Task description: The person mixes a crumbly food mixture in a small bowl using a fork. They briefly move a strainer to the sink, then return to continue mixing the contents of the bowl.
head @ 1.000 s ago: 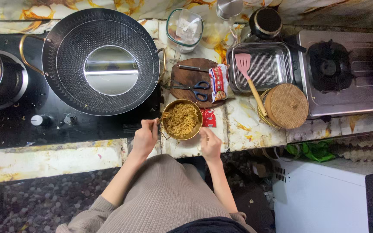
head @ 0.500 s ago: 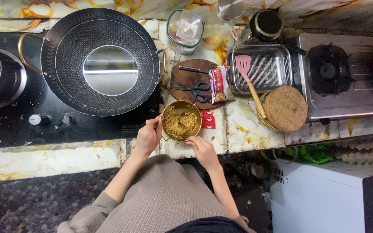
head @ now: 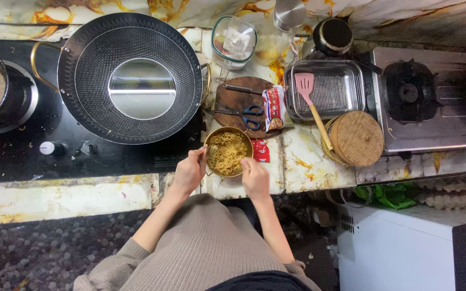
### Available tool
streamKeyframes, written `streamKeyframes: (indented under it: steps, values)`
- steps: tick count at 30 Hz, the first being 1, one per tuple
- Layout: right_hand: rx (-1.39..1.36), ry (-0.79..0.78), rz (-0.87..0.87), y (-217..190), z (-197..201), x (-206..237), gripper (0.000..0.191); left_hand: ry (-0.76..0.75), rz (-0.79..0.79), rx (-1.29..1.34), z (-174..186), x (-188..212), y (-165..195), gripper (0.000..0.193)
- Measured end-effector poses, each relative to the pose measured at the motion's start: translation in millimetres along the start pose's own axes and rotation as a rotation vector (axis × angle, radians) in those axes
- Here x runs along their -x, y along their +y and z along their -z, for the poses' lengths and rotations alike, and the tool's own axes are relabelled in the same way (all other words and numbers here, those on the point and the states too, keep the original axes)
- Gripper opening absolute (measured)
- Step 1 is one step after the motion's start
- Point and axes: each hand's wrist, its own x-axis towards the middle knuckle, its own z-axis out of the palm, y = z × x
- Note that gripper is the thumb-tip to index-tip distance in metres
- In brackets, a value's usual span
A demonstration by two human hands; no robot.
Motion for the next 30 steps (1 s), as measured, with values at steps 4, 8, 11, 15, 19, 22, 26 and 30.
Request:
streamKeyframes:
  steps: [4, 8, 11, 15, 19, 22, 26, 30]
  values:
    - [0.176, -0.233, -0.197, -2.3, 14.5, 1.9, 0.031, -0.03, -0.05, -0.022, 3.1, 1.4, 0.0, 0.017]
    - [-0.012, -0.213, -0.347, -15.5, -2.0, 10.3, 0.037, -0.058, -0.012, -0.048, 3.7, 2.6, -0.4, 0.017]
    - [-0.413, -0.136, -0.667, -15.7, -14.8, 6.7, 0.04, -0.04, -0.023, -0.033, 3.6, 2.6, -0.2, 0.017]
    - [-0.436, -0.023, -0.652, -11.4, -10.9, -0.4, 0.044, -0.015, -0.007, -0.042, 3.8, 1.3, 0.2, 0.017]
    - [-0.145, 0.133, -0.265, -13.0, 1.5, -6.9, 0.028, -0.038, -0.009, -0.036, 5.4, -0.7, -2.4, 0.019]
    - [-0.285, 0.059, -0.125, -12.2, 0.3, -15.6, 0.027, -0.068, 0.01, -0.033, 5.4, -1.5, -4.0, 0.019]
    - [-0.349, -0.135, -0.167, 0.2, -1.7, -15.0, 0.026, -0.056, 0.063, -0.008, 3.4, -2.2, -3.6, 0.019]
    - [-0.357, -0.152, -0.068, 14.5, 8.7, 9.4, 0.027, -0.056, 0.073, -0.006, 2.3, -4.3, -4.3, 0.019]
